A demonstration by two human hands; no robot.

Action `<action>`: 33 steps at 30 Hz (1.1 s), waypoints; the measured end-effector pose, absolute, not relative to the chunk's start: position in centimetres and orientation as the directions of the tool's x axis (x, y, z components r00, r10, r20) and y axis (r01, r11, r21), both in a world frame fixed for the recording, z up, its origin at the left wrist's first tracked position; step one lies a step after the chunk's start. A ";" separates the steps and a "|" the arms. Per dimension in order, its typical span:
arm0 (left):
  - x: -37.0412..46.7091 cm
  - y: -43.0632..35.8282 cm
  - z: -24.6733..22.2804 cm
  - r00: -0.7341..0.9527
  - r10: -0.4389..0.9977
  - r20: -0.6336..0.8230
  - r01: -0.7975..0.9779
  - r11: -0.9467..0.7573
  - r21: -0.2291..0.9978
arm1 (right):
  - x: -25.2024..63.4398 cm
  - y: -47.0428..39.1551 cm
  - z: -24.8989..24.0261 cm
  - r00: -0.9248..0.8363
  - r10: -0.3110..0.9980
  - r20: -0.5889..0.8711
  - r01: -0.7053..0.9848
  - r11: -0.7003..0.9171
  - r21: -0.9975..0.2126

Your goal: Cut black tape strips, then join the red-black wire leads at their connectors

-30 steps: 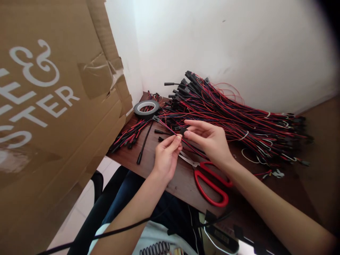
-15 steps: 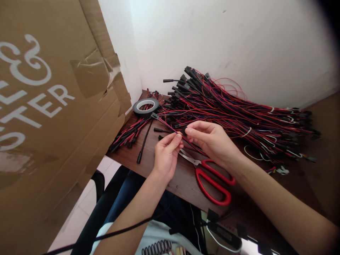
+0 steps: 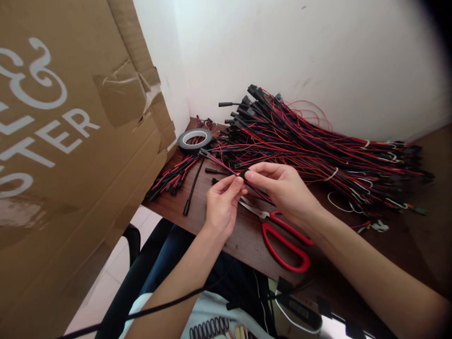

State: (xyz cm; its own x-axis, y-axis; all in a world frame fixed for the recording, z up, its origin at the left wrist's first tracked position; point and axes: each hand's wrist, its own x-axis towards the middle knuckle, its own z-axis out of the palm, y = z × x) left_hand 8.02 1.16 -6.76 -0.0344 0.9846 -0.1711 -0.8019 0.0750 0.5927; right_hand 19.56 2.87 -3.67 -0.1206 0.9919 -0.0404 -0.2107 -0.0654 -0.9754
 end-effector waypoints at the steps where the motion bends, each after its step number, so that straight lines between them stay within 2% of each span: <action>1: 8.0 1.2 -6.7 -0.036 0.984 -0.176 -0.803 0.076 0.591 | 19.6 2.8 -3.7 -0.119 0.992 -0.037 -0.209 -0.062 -0.976; 5: 8.1 1.2 -6.6 -0.046 0.979 -0.199 -0.800 0.083 0.594 | 19.4 2.6 -3.7 -0.089 0.996 -0.013 -0.183 -0.029 -0.983; 15: 8.0 1.0 -6.4 -0.037 0.980 -0.197 -0.806 0.087 0.585 | 19.3 2.3 -3.7 -0.048 0.989 0.139 0.025 0.140 -0.990; 23: 8.1 1.0 -6.4 -0.063 0.972 -0.227 -0.799 0.087 0.595 | 19.4 2.3 -4.0 -0.045 0.976 0.212 0.093 0.215 -0.972; 33: 8.1 1.0 -6.7 -0.078 0.983 -0.168 -0.787 0.043 0.615 | 19.3 2.1 -4.0 -0.062 0.974 0.217 0.096 0.222 -0.970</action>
